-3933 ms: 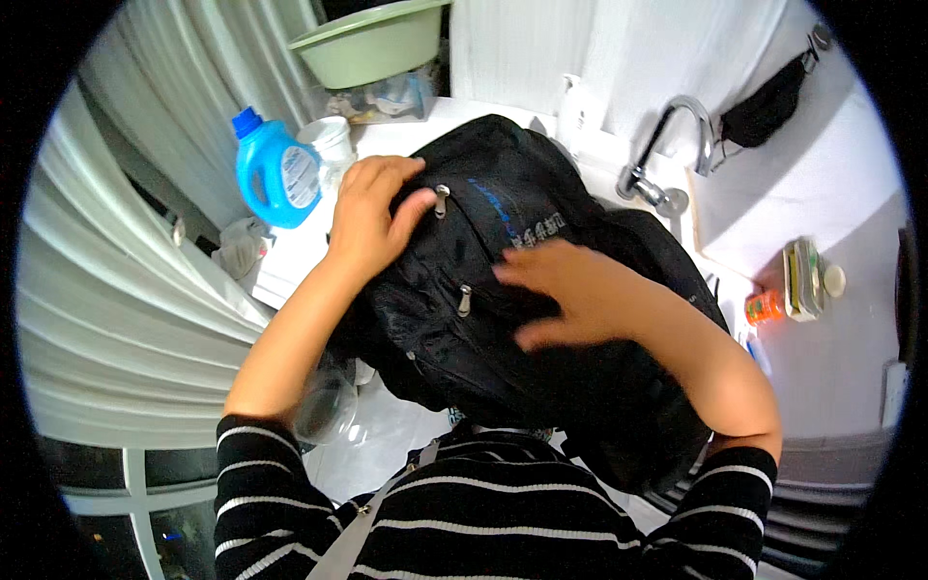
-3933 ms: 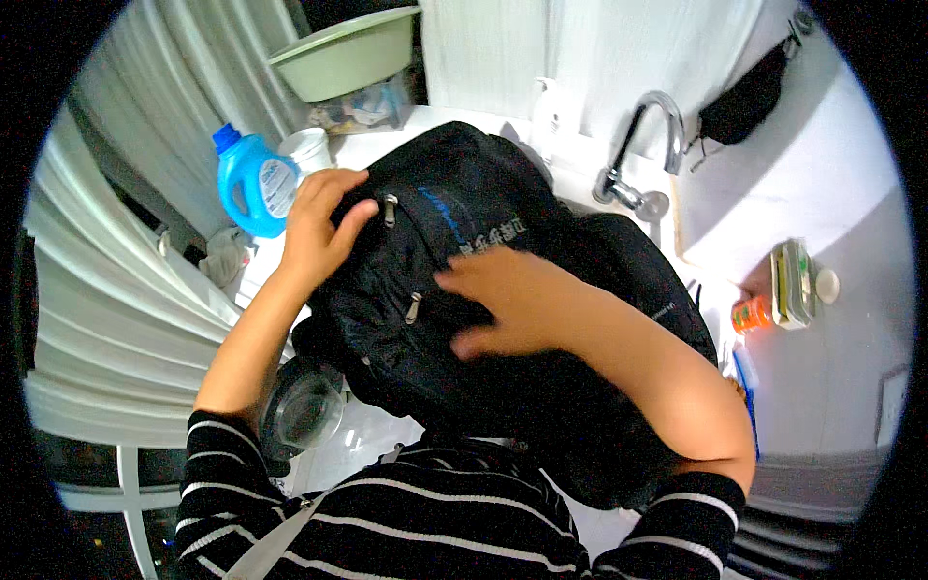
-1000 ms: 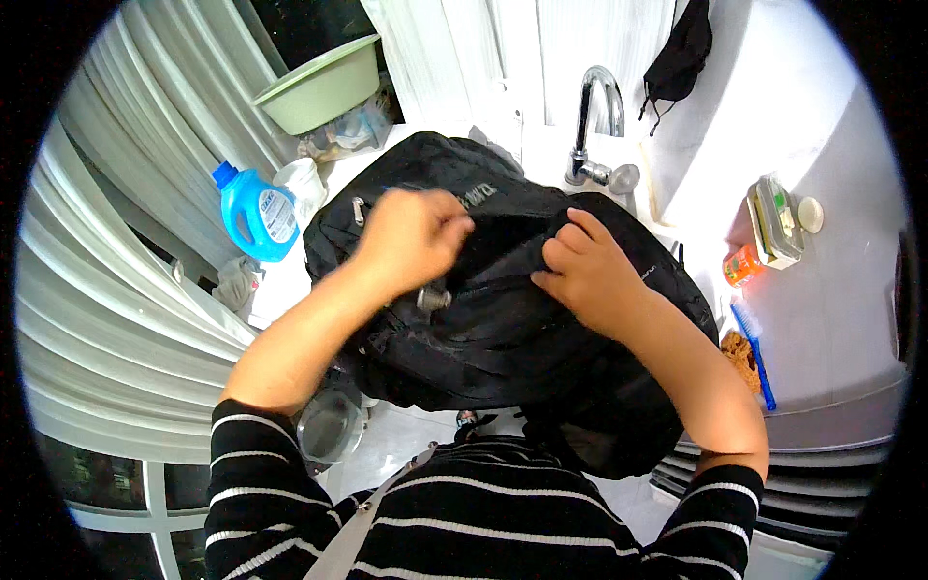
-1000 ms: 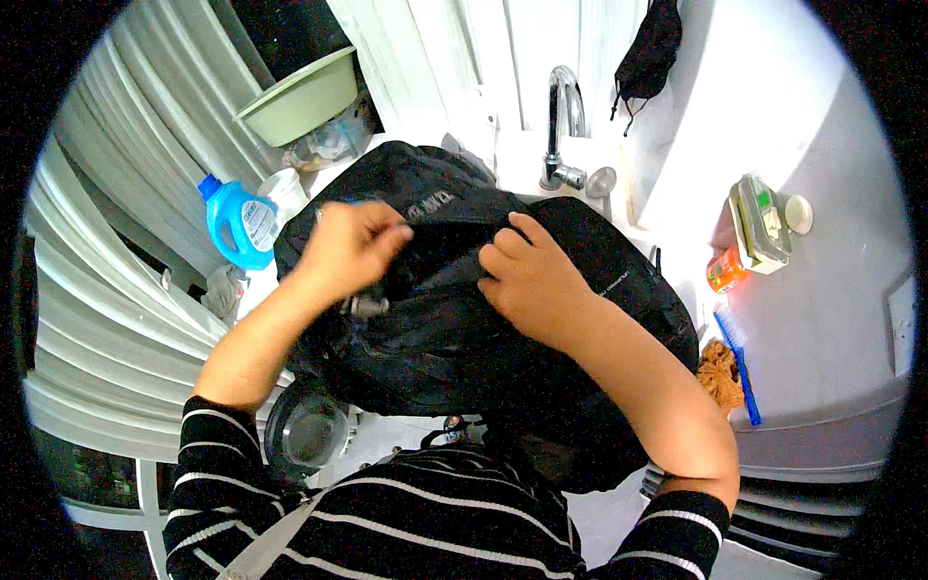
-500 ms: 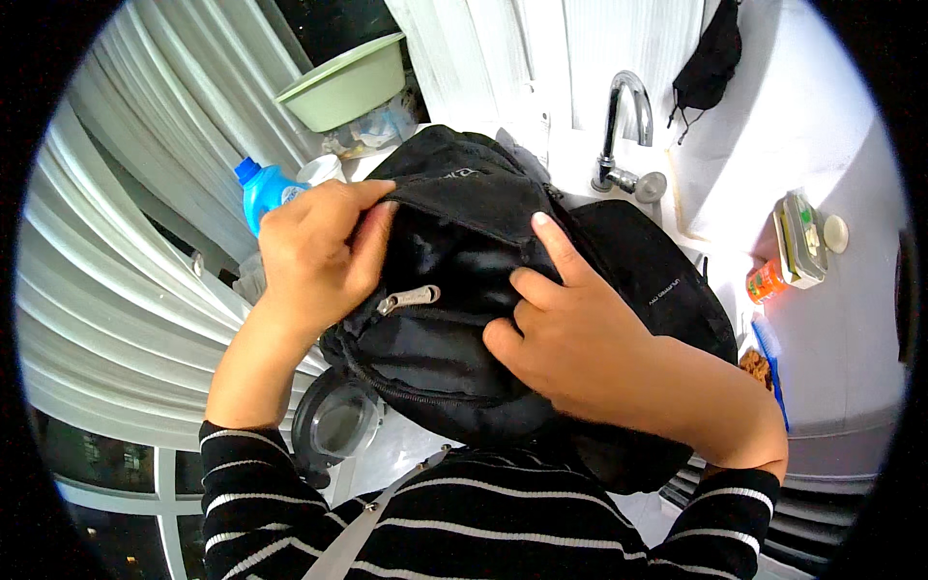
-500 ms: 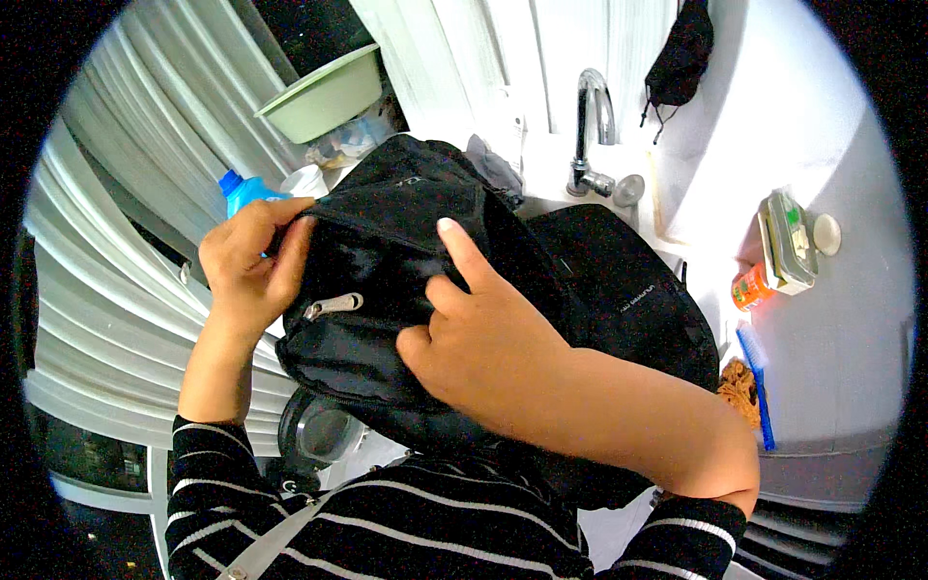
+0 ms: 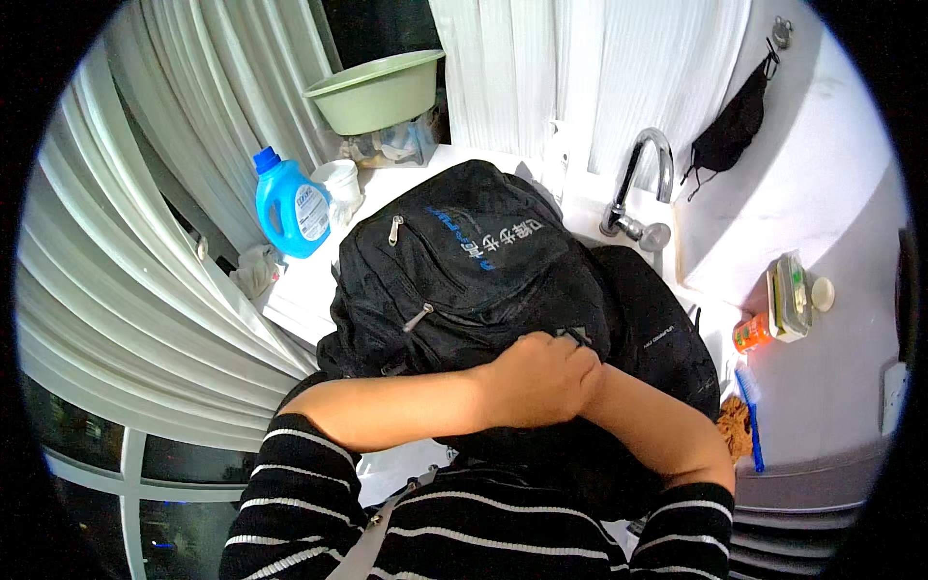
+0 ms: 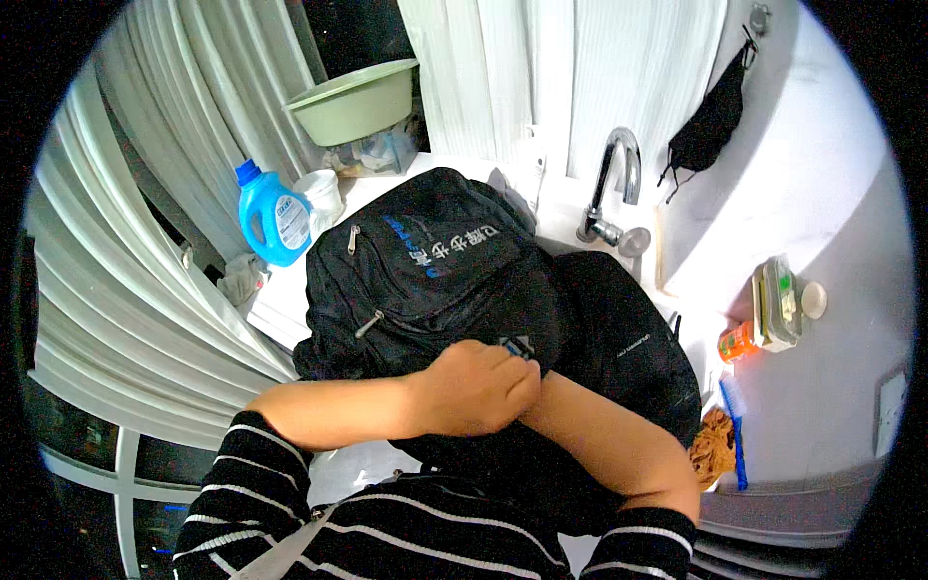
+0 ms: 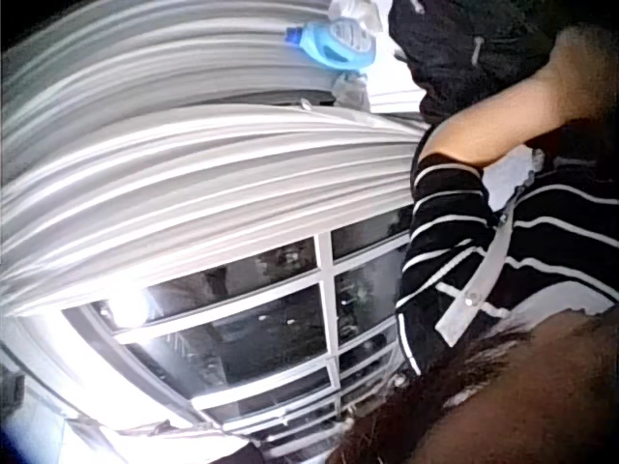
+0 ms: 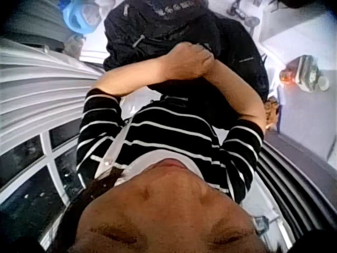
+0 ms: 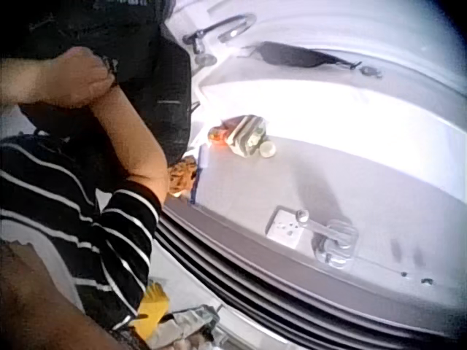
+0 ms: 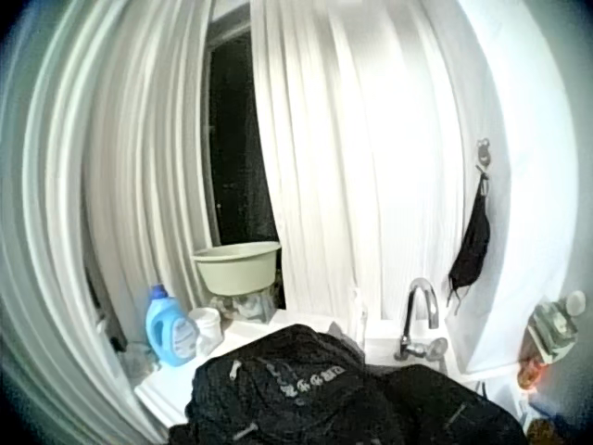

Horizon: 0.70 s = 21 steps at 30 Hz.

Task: The person rinses a cloth in a basin and wipes various parts of a black backpack, including its straps and internal compartments.

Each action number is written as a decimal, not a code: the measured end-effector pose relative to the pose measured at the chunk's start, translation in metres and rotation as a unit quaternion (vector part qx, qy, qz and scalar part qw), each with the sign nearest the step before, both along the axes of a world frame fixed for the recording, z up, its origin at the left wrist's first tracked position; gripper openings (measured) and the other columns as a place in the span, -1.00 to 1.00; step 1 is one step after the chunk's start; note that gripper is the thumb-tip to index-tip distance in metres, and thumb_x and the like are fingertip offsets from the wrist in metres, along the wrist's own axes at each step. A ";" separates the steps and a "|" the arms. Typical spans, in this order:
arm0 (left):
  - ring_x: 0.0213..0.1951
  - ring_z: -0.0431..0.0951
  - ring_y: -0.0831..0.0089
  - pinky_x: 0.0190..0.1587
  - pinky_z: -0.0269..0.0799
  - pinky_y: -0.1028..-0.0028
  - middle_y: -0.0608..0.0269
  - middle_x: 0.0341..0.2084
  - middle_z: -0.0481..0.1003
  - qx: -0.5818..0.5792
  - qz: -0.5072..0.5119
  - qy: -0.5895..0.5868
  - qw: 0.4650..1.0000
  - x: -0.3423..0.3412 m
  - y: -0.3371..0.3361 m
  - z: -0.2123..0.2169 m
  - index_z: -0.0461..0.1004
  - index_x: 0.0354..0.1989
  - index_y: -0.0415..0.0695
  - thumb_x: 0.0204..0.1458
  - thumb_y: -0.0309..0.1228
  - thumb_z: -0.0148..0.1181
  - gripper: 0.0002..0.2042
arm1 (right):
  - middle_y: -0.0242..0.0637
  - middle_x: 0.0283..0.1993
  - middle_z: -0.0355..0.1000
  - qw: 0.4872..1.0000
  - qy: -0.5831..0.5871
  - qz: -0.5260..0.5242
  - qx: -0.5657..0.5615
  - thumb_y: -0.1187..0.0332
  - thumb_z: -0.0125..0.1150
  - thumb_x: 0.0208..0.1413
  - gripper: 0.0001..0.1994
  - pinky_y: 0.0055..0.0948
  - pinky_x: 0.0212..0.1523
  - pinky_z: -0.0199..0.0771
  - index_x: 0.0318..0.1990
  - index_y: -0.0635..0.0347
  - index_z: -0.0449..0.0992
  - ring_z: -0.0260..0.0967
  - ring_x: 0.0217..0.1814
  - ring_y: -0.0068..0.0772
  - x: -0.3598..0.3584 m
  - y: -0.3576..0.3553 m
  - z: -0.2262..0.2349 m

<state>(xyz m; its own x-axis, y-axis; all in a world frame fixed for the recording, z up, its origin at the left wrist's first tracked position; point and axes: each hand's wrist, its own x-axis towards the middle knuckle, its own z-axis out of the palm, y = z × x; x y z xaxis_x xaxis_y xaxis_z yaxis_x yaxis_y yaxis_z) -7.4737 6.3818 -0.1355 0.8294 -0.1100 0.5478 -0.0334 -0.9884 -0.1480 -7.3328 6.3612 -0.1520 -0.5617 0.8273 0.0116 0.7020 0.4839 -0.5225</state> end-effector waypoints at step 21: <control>-0.57 0.51 0.25 -0.57 0.41 0.29 0.20 -0.62 0.45 -0.169 0.026 -0.114 0.979 -0.027 0.033 0.002 0.46 -0.42 -0.21 -0.15 -0.40 0.12 -0.84 | -0.03 -0.03 0.43 0.967 -0.174 -0.182 0.051 0.35 -0.08 0.16 -0.74 -0.19 0.12 0.31 -0.09 0.19 0.49 0.35 0.05 -0.08 -0.078 0.141 -0.023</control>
<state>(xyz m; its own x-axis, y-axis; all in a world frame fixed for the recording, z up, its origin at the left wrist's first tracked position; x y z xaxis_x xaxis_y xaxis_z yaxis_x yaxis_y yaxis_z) -7.5003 6.4148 -0.1333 0.6807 0.1485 0.7173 0.0132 -0.9816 0.1907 -7.4104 6.5025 -0.1751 -0.2189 0.9752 -0.0335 0.9599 0.2090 -0.1869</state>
